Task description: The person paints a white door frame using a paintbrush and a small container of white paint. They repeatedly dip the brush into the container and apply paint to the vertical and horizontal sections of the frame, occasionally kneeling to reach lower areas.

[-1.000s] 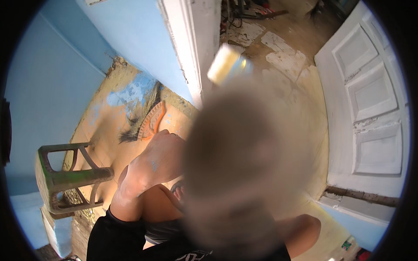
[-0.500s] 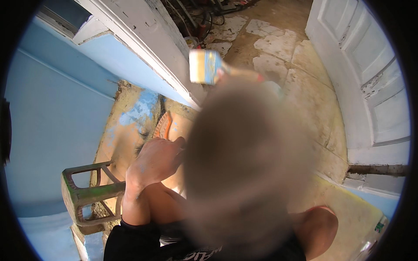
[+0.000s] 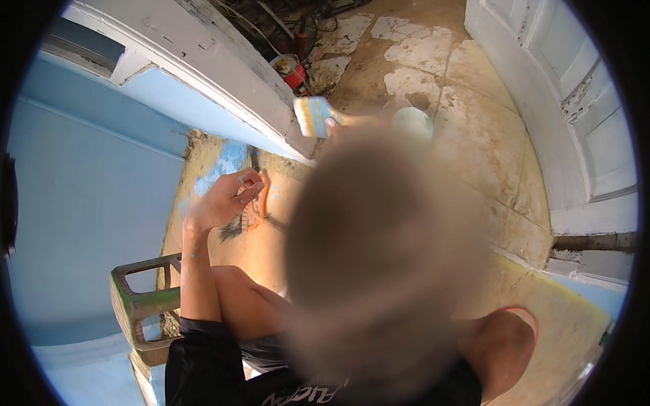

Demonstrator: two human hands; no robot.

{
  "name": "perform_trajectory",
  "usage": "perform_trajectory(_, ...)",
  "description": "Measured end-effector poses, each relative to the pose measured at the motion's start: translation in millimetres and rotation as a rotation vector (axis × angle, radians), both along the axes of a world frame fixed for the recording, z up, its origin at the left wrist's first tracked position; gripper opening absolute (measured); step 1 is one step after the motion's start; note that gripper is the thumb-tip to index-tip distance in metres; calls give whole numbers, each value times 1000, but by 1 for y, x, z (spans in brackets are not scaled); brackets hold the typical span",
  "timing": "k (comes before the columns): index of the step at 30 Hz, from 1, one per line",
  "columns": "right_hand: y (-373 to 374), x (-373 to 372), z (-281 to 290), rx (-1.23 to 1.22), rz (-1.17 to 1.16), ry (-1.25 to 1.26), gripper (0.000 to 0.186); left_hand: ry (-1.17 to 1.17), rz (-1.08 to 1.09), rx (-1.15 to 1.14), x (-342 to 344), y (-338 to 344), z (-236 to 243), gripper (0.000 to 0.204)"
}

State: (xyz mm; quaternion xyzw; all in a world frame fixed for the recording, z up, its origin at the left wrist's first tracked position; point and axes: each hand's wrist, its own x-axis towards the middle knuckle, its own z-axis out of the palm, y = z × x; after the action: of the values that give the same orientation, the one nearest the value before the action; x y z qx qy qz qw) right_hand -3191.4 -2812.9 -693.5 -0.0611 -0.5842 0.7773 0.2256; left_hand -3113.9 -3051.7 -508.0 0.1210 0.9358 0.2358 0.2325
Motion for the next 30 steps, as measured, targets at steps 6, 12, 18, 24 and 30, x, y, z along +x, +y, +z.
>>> perform_trajectory(6, -29, -33, 51, -599, 123, 382, 37, -49, -43, -65, -9, -12, -18, 19)
perform_trajectory(12, -29, 3, -2, -111, 9, -257, 34, -141, -44, 15, -17, -12, -26, 20)
perform_trajectory(18, -35, -13, 57, -481, 14, 354, 29, -158, -21, -60, -26, -14, -38, 19)
perform_trajectory(24, -51, 0, 25, -539, 98, 52, 34, -106, -76, -40, -23, -16, -40, 18)
perform_trajectory(30, -43, 29, 8, -101, -84, -14, 27, -154, -58, -37, -17, -19, -28, 17)
